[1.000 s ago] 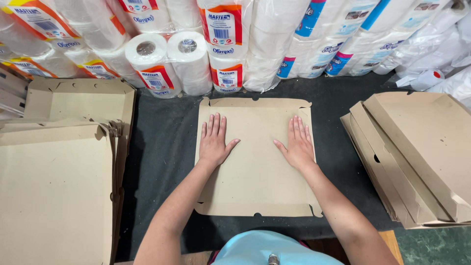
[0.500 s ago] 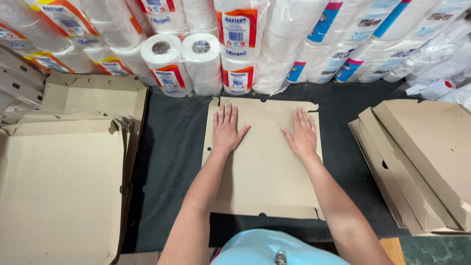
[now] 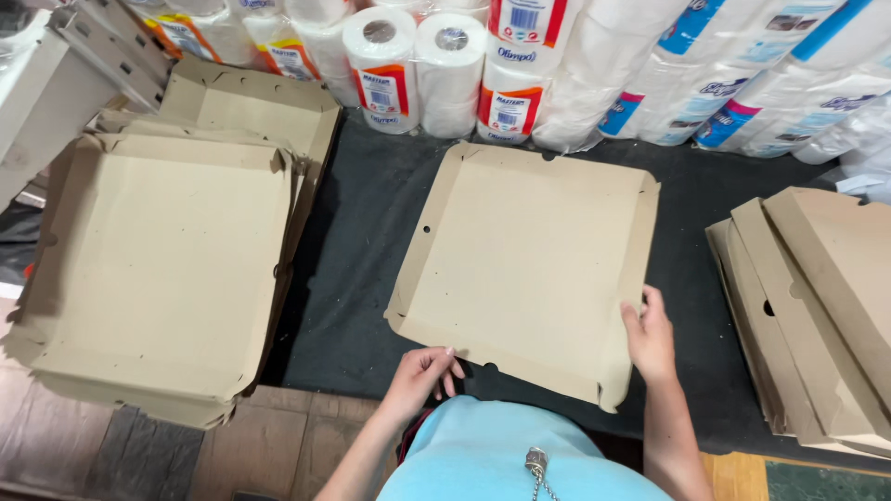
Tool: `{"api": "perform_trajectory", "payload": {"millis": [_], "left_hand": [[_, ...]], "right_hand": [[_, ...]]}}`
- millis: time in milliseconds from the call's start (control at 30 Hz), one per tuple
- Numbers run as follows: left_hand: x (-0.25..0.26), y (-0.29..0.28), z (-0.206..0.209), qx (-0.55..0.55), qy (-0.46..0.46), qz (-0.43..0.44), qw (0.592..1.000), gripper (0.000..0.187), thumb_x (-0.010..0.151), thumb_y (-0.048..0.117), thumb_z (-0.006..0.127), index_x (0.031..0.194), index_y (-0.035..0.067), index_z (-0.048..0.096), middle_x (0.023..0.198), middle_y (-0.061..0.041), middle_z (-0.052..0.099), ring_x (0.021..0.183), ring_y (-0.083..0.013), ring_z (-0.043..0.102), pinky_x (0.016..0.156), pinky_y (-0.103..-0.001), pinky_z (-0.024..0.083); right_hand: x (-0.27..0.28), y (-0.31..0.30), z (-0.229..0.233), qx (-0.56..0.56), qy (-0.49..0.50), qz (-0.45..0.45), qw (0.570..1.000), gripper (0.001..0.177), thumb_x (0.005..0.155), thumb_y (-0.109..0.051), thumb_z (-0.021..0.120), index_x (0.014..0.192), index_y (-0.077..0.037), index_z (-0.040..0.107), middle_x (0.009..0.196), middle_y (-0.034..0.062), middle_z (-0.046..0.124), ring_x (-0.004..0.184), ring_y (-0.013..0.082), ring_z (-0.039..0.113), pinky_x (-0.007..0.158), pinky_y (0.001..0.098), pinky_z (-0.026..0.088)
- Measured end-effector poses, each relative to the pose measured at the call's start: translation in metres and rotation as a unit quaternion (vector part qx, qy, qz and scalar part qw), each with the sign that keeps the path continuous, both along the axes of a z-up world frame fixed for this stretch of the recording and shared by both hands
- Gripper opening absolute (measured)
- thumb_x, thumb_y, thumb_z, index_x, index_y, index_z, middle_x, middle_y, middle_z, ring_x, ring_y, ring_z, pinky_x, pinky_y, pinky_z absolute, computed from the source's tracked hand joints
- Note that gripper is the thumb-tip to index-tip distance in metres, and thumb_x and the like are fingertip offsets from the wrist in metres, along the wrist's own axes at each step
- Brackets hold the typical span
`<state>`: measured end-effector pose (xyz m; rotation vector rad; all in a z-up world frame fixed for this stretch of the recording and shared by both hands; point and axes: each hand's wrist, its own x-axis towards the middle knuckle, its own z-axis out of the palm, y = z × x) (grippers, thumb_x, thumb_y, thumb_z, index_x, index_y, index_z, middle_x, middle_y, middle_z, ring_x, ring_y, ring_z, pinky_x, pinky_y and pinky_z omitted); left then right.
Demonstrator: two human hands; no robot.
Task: The person folds cardboard sheets into pizza boxes on a table by hand, handling them one at a time.
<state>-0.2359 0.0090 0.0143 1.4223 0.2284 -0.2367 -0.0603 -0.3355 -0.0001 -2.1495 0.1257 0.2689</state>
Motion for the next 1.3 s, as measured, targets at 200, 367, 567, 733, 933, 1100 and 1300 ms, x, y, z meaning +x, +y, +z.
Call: {"api": "perform_trajectory", "payload": {"millis": [200,367,567,733,933,1100,1300], "left_hand": [[-0.044,-0.022,-0.025,0.019,0.001,0.091,0.996,0.021,0.099,0.017,0.067,0.113,0.005,0.077,0.082,-0.015,0.08,0.054,-0.0158,0.072,0.052,-0.026,0.059],[-0.042,-0.034,-0.111,-0.015,-0.095,0.218,0.971,0.052,0.099,0.014,0.066,0.144,-0.003,0.046,0.126,-0.023,0.07,0.109,-0.0312,0.072,0.093,-0.047,0.057],[-0.054,0.024,-0.007,0.117,-0.125,0.539,0.825,0.063,0.105,0.006,0.054,0.159,0.003,0.022,0.155,-0.022,0.041,0.143,-0.0318,0.042,0.122,-0.051,0.03],[-0.085,0.126,0.023,0.168,-0.182,0.635,0.732,0.063,0.11,0.001,0.057,0.16,0.002,0.019,0.163,-0.034,0.022,0.154,-0.041,0.02,0.126,-0.057,0.012],[-0.141,0.23,-0.004,0.397,-0.095,0.629,0.662,0.081,0.121,0.039,0.056,0.167,0.026,-0.01,0.173,-0.01,-0.017,0.166,-0.0501,0.015,0.129,-0.057,0.037],[-0.12,0.192,0.06,0.576,-0.026,0.535,0.617,0.081,0.111,0.061,0.052,0.166,0.017,0.012,0.173,-0.016,0.015,0.159,-0.0451,0.012,0.124,-0.075,0.009],[-0.075,0.179,0.052,0.701,-0.082,0.204,0.678,0.059,0.093,0.032,0.073,0.147,0.013,0.058,0.157,-0.006,0.051,0.151,-0.0337,0.036,0.122,-0.062,0.026]], "right_hand": [[-0.027,-0.004,-0.018,0.251,-0.124,-0.045,0.959,0.035,0.115,-0.007,0.045,0.15,-0.009,0.041,0.114,0.0152,0.062,0.087,0.0199,0.065,0.072,0.0363,0.059],[-0.039,0.041,-0.014,0.282,-0.167,-0.037,0.944,0.035,0.113,-0.011,0.049,0.148,-0.01,0.04,0.114,0.0152,0.063,0.088,0.02,0.067,0.073,0.0341,0.06],[-0.083,0.121,0.07,0.328,-0.132,0.194,0.915,0.057,0.103,-0.016,0.05,0.156,-0.002,0.032,0.133,0.026,0.06,0.085,0.03,0.072,0.062,0.0357,0.059],[-0.094,0.095,0.067,0.308,-0.161,0.143,0.927,0.037,0.104,-0.004,0.045,0.139,0.004,0.048,0.122,0.0253,0.067,0.068,0.0232,0.071,0.053,0.0275,0.057],[-0.107,0.063,0.064,0.217,-0.132,0.057,0.965,0.029,0.104,-0.002,0.044,0.131,-0.002,0.055,0.12,0.0182,0.07,0.061,0.0205,0.067,0.059,0.0252,0.05],[-0.107,0.046,0.059,0.164,-0.111,0.017,0.98,0.03,0.103,-0.003,0.047,0.131,-0.003,0.057,0.121,0.0152,0.071,0.068,0.0203,0.07,0.063,0.0263,0.052],[-0.089,0.018,0.089,0.325,-0.226,-0.066,0.916,0.04,0.084,0.019,0.034,0.111,-0.004,0.052,0.107,0.0192,0.066,0.057,0.0171,0.058,0.054,0.0212,0.043]]}}
